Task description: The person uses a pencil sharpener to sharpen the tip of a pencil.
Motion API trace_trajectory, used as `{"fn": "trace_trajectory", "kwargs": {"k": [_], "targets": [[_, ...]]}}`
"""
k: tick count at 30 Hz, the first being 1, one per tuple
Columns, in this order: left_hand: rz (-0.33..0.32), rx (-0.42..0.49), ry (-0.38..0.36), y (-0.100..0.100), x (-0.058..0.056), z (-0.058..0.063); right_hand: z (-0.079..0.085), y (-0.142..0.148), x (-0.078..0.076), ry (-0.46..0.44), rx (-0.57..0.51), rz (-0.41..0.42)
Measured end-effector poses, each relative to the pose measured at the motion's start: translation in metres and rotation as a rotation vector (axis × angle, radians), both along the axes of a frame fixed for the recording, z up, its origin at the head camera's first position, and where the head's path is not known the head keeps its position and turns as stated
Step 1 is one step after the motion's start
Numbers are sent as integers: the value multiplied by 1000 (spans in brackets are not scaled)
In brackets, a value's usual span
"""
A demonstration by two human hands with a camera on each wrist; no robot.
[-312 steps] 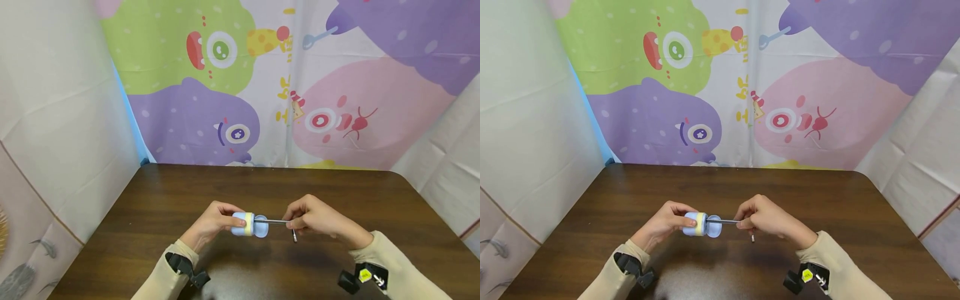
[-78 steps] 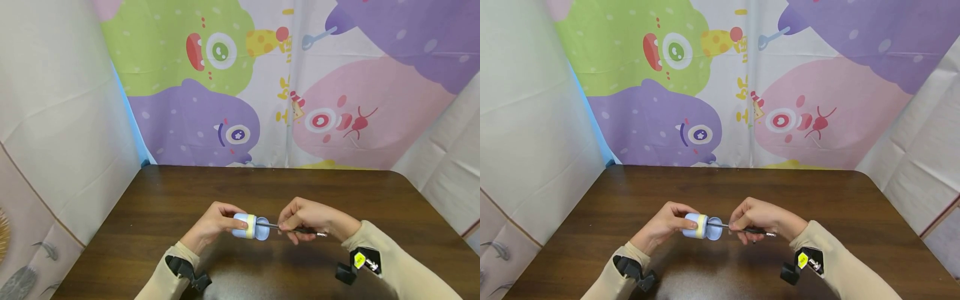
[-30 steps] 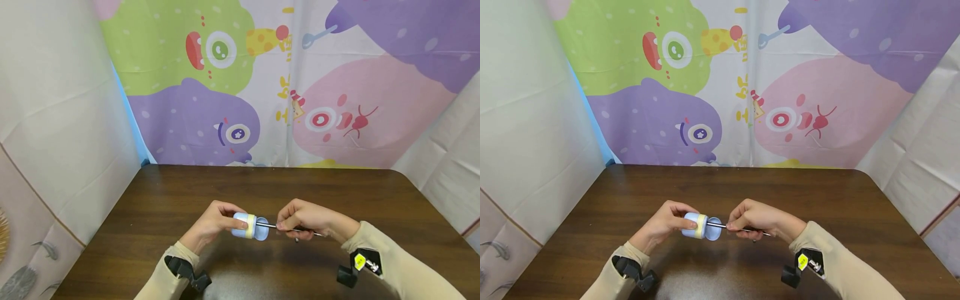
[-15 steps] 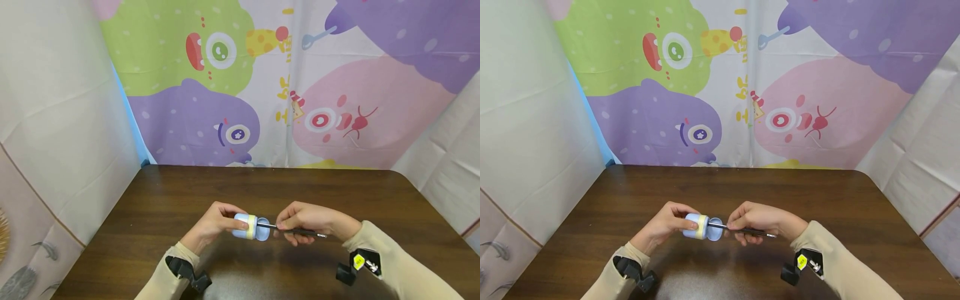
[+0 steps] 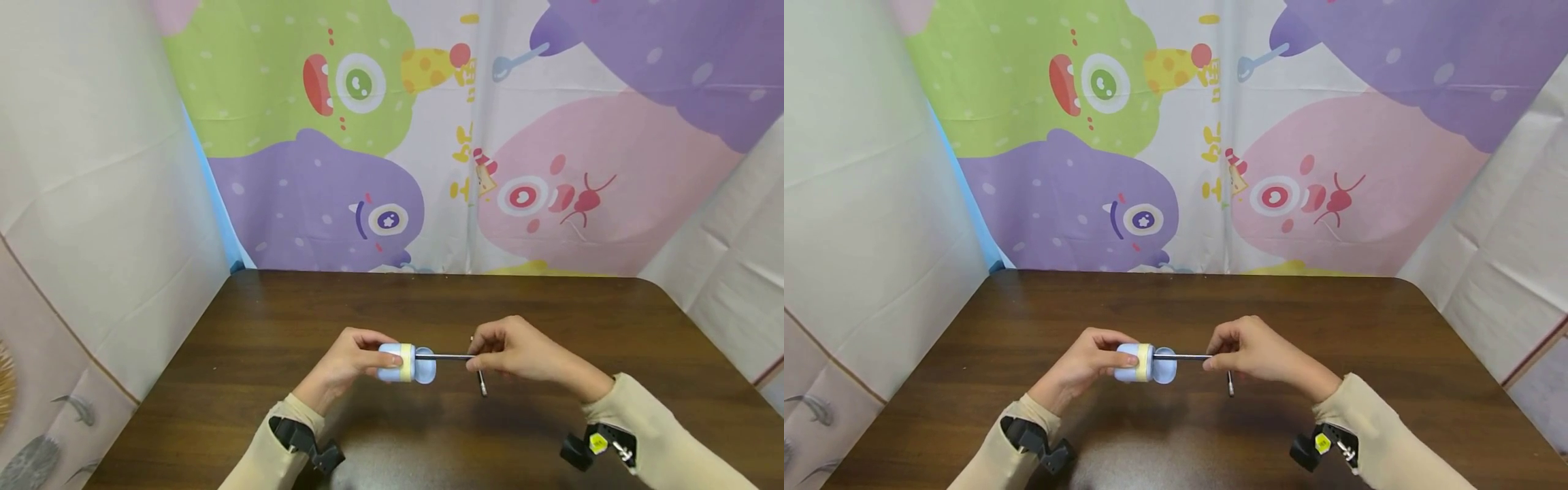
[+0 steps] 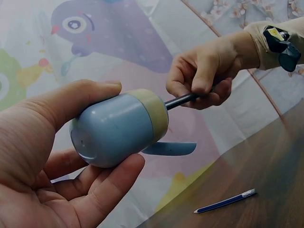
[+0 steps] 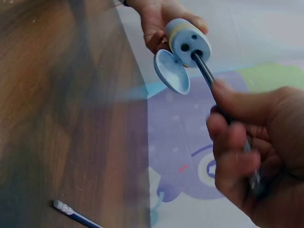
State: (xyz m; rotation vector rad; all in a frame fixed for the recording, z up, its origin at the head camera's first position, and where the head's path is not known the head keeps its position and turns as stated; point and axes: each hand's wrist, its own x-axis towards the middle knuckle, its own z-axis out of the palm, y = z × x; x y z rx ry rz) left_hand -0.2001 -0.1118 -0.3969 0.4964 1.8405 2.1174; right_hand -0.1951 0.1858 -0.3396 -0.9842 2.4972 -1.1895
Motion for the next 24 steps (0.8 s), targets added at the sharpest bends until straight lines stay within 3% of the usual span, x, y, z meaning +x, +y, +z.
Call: {"fn": "trace_trajectory", "kwargs": {"k": [2,4,5,11,16,24], "targets": [[-2,2,-15,1,0,0,-2,-1,1,84,-6,12],[-4,7,-27,1,0,0,-3,-3,1,110,-15,30],[-2,10,-31,2,0,-1,-3,-3,1,80,-29,42],[-10,17,-39,2,1,-1,-2,-2,-2,-313,-146,86],[-7,15,-17,1,0,-1,-3,-1,-6,-462,-173,100],[-8,-20,21,-1,0,0,-6,2,-12,-696,-240,195]]}}
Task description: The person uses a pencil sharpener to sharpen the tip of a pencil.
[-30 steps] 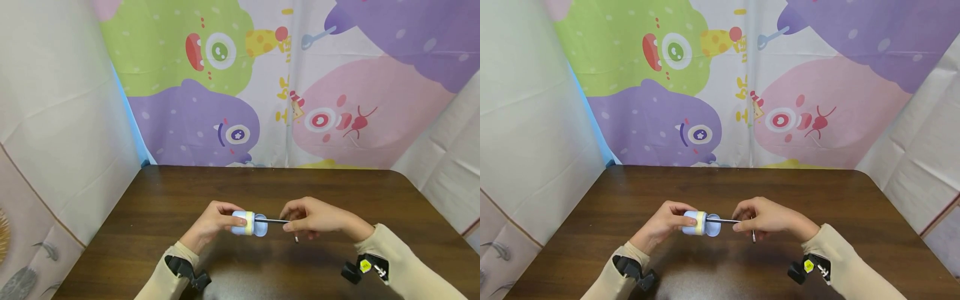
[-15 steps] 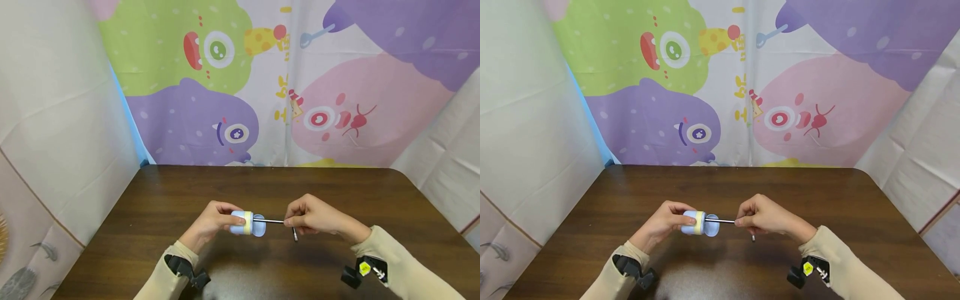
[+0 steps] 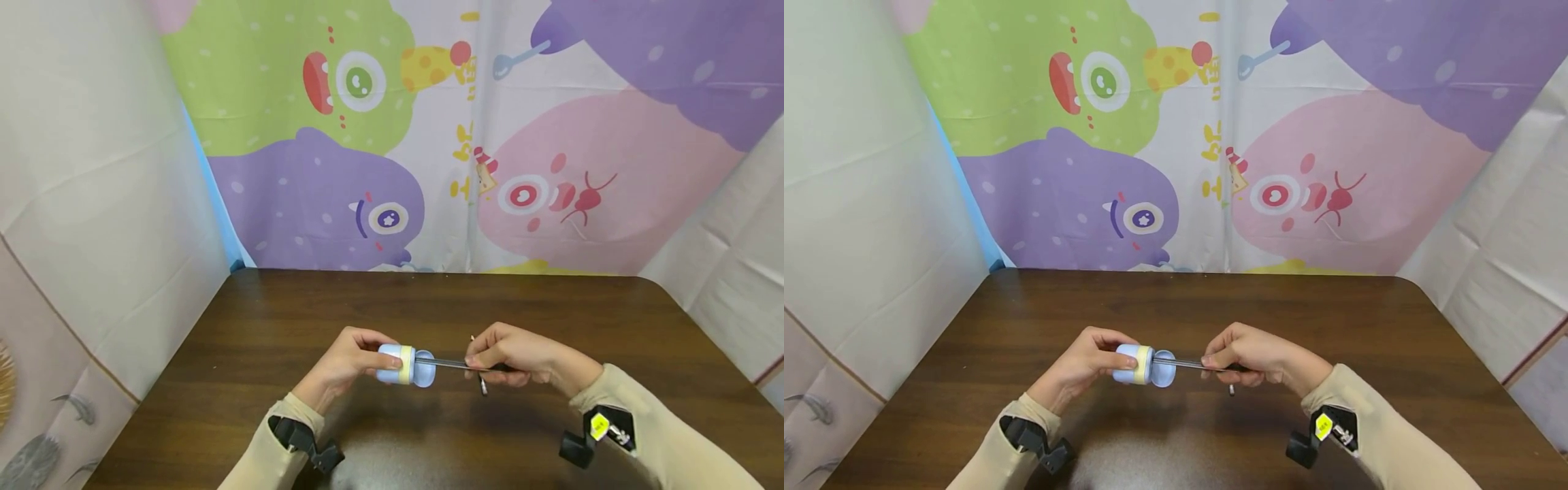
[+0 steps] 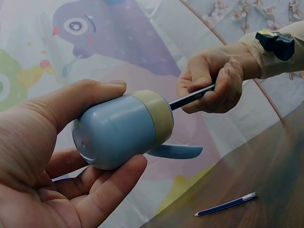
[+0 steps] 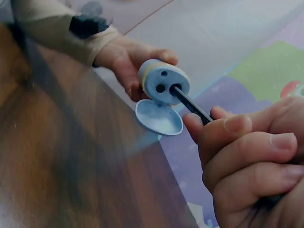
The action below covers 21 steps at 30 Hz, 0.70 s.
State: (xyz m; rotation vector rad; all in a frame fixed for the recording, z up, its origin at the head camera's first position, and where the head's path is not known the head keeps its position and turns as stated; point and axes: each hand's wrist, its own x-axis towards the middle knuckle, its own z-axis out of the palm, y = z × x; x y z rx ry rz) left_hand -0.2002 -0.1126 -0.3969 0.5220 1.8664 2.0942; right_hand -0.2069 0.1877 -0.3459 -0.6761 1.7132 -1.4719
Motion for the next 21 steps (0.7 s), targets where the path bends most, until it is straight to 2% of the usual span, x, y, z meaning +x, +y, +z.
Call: {"fn": "trace_trajectory", "kwargs": {"k": [4,6,8,12,16,19,21], "targets": [[-3,-4,5,0,1,2,-1,-1,0,-92,-42,24],[-5,-5,14,-1,1,3,-1,-2,2,-91,-39,9],[-6,-3,18,-1,1,3,-1,-4,4,-47,-15,-23],[-2,0,22,-1,0,2,2,-9,9,169,84,-137],[4,1,15,-1,0,1,3,-12,13,442,179,-249],[9,4,12,-1,0,2,2,-14,16,630,215,-290],[10,13,7,0,0,2,2,-15,18,720,206,-287]]}}
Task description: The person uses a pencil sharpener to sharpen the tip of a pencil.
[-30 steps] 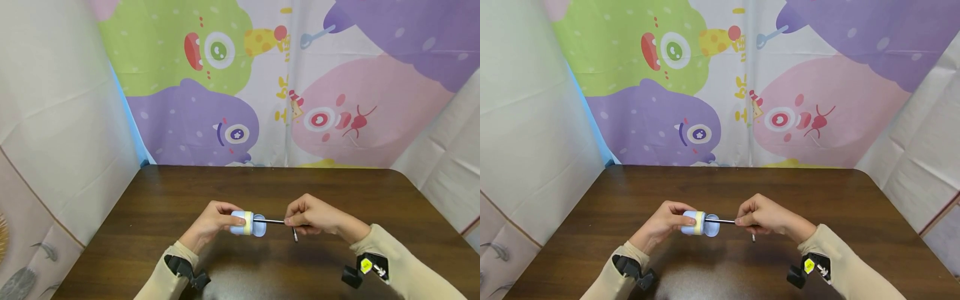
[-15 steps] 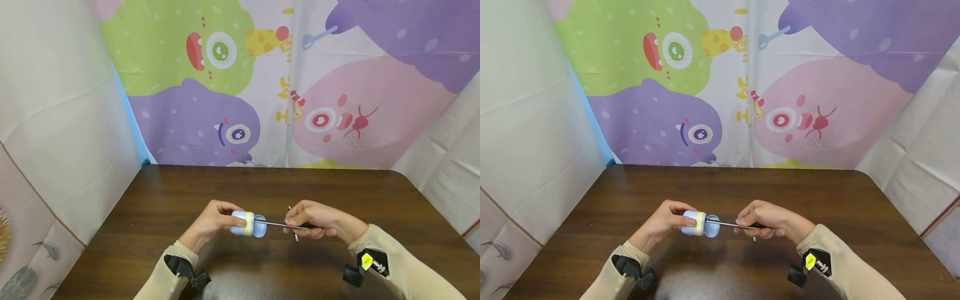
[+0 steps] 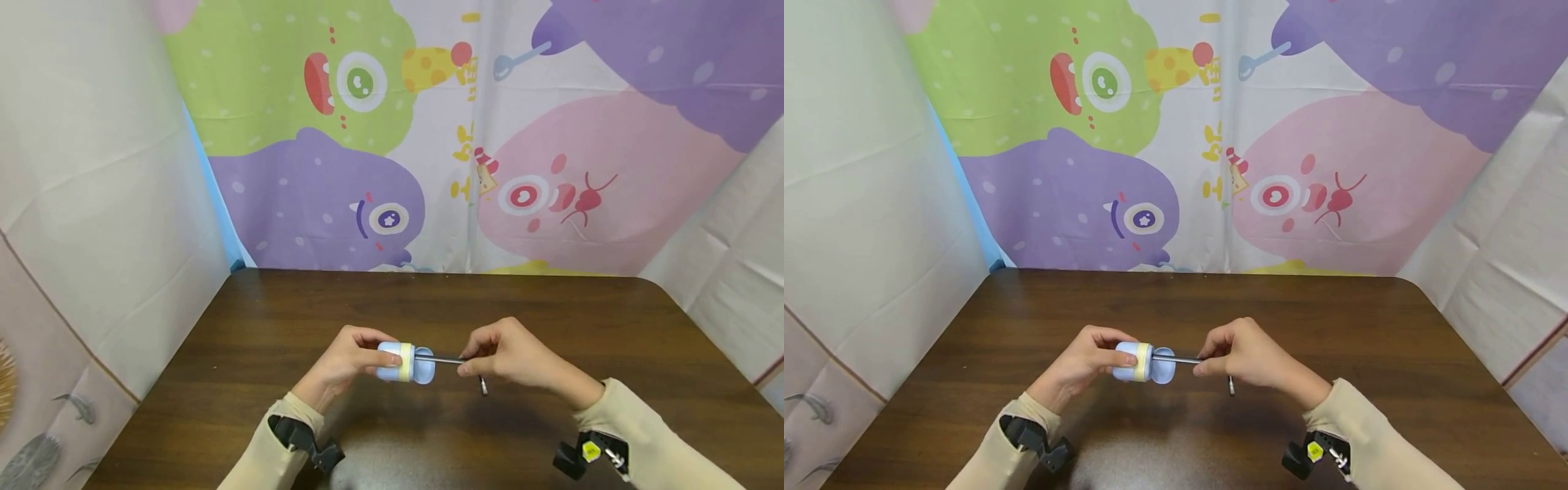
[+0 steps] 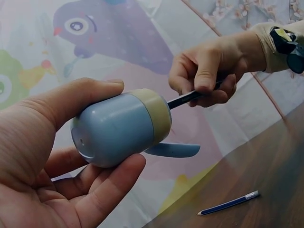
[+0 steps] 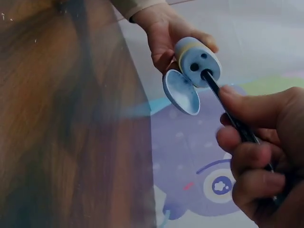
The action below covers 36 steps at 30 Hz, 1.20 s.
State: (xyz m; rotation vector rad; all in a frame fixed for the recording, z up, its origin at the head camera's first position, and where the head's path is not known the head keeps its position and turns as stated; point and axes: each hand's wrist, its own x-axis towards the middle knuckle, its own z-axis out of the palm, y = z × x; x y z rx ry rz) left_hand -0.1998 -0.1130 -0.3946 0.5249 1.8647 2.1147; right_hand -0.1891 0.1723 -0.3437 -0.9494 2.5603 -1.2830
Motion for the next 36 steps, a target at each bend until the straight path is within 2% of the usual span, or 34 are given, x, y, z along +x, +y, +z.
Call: {"fn": "trace_trajectory", "kwargs": {"k": [4,7,9,13,18,24,31,34,36], "targets": [[-10,31,-32,1,0,1,3,-3,2,112,-7,66],[-21,55,-60,0,0,0,5,-6,1,100,-19,101],[-25,63,-69,-1,0,0,7,-7,0,24,-38,111],[-27,49,-67,-1,0,0,8,-6,-4,-232,-106,123],[-31,-21,-8,-1,1,3,4,2,-12,-526,-179,184],[-39,-42,20,0,3,5,-1,9,-21,-758,-246,291],[-41,-65,33,3,4,4,-11,14,-26,-876,-274,379],[-38,-60,36,2,4,2,-11,14,-25,-858,-267,391],[-36,-55,39,2,4,1,-9,13,-23,-798,-236,378]]}}
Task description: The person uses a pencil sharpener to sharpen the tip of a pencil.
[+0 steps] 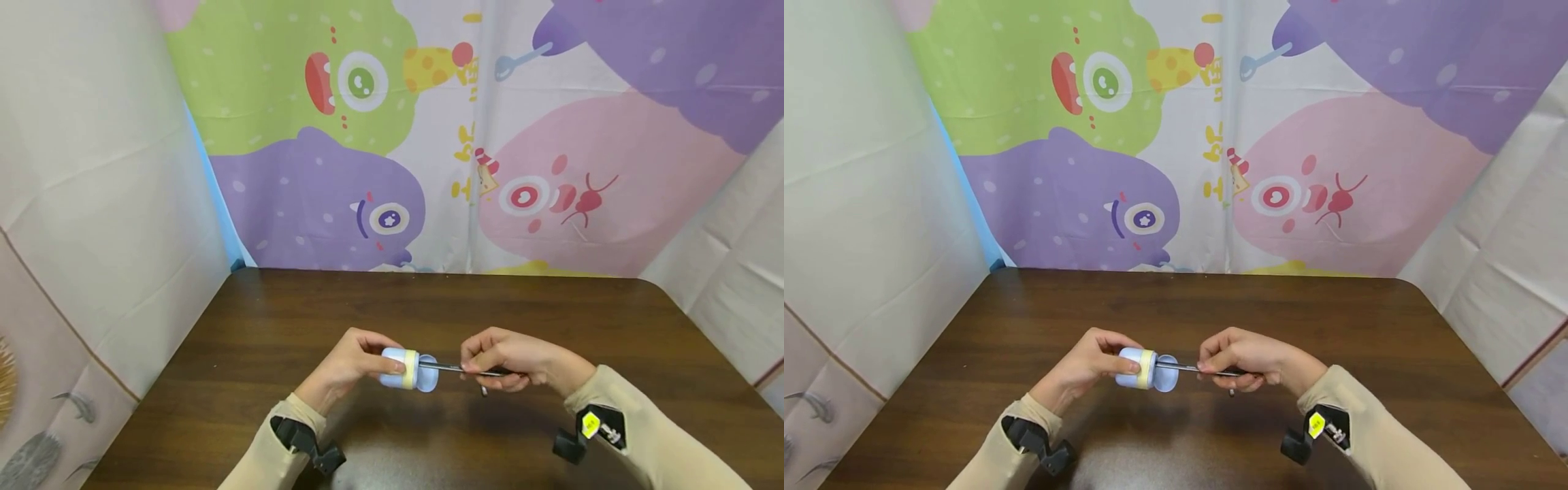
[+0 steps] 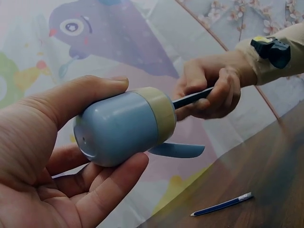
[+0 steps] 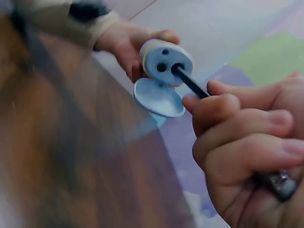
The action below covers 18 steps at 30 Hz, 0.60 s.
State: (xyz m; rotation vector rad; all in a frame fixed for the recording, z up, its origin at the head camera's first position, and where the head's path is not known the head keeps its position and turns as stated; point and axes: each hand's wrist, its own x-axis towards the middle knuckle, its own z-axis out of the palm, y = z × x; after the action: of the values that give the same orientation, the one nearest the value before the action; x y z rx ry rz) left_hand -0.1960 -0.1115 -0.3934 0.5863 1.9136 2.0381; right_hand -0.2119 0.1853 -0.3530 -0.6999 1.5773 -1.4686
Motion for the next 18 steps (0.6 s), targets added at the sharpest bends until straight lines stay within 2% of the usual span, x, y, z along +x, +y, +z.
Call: {"fn": "trace_trajectory", "kwargs": {"k": [4,7,11,14,18], "targets": [[1,22,-7,0,-1,-1,9,0,7,230,76,-55],[9,34,-21,0,-2,-2,15,2,13,431,142,-130],[29,48,-46,0,-3,-2,16,4,18,794,198,-218],[30,67,-66,0,-3,-2,12,3,19,1057,142,-248],[28,95,-92,1,-1,0,6,0,18,1277,-1,-228]]}}
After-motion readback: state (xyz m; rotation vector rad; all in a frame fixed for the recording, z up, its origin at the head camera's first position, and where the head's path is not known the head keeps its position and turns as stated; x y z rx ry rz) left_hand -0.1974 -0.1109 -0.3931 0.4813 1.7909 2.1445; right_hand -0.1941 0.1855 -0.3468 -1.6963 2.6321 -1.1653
